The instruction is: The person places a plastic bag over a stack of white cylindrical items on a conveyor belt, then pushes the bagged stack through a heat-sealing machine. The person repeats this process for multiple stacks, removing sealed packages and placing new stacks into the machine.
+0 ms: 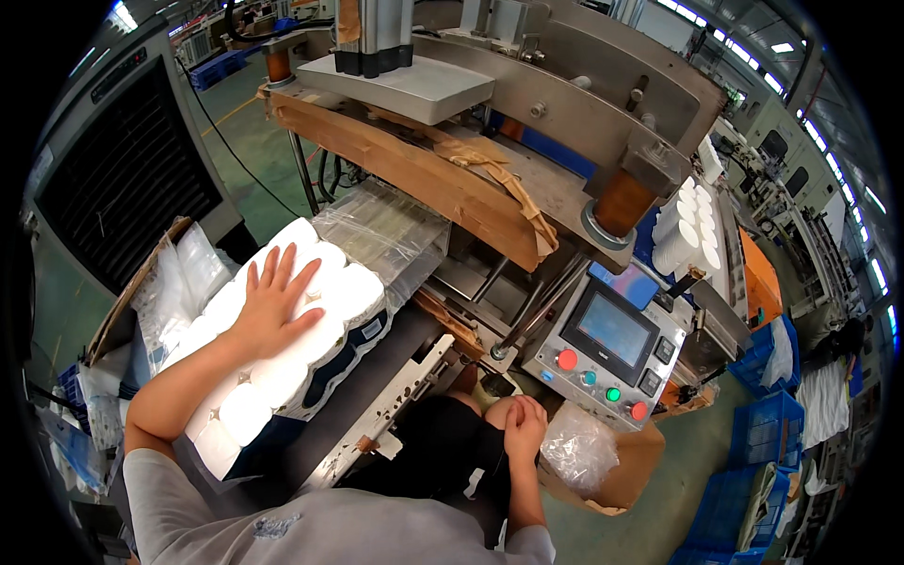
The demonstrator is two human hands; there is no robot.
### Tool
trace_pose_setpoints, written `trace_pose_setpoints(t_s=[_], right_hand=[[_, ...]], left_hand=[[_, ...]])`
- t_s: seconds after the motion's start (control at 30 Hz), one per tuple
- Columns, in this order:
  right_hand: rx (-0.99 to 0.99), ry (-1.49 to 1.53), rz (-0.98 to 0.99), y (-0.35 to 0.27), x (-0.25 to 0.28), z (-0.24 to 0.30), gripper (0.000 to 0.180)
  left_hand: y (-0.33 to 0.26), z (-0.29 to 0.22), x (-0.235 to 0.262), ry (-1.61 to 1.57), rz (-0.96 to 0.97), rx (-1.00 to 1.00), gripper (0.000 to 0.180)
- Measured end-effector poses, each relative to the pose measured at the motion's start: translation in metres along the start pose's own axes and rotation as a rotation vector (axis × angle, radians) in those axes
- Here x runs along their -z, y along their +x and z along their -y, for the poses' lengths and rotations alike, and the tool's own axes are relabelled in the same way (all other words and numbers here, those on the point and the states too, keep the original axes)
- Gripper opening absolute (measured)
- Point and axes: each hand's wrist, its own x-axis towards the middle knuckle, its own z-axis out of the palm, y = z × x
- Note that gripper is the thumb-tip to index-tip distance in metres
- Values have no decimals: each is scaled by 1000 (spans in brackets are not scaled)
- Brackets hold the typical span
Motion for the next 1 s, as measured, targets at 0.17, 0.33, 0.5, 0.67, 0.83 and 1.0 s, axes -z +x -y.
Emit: trace_pose_setpoints(t_s=[0.17, 0.33, 0.5, 0.67, 0.83, 1.0], right_hand=[[-18, 26, -16, -2, -1, 6, 21], [-3, 39, 6, -2, -3, 11, 20], [-6, 69, 6, -6, -6, -9, 21], [-13, 64, 53, -5, -5, -18, 24], [-6, 69, 106, -5, 0, -25, 27], [9, 23, 99, -7, -1, -31, 28]], left_hand=[[0, -2, 4, 3, 16, 23, 64], [6, -1, 3, 12, 20, 21, 65], [55, -6, -17, -6, -17, 0, 74], [66, 2, -13, -124, 72, -121, 77], [8, 100, 34, -877, -139, -27, 36], [-88, 357, -50, -834, -994, 824, 21]])
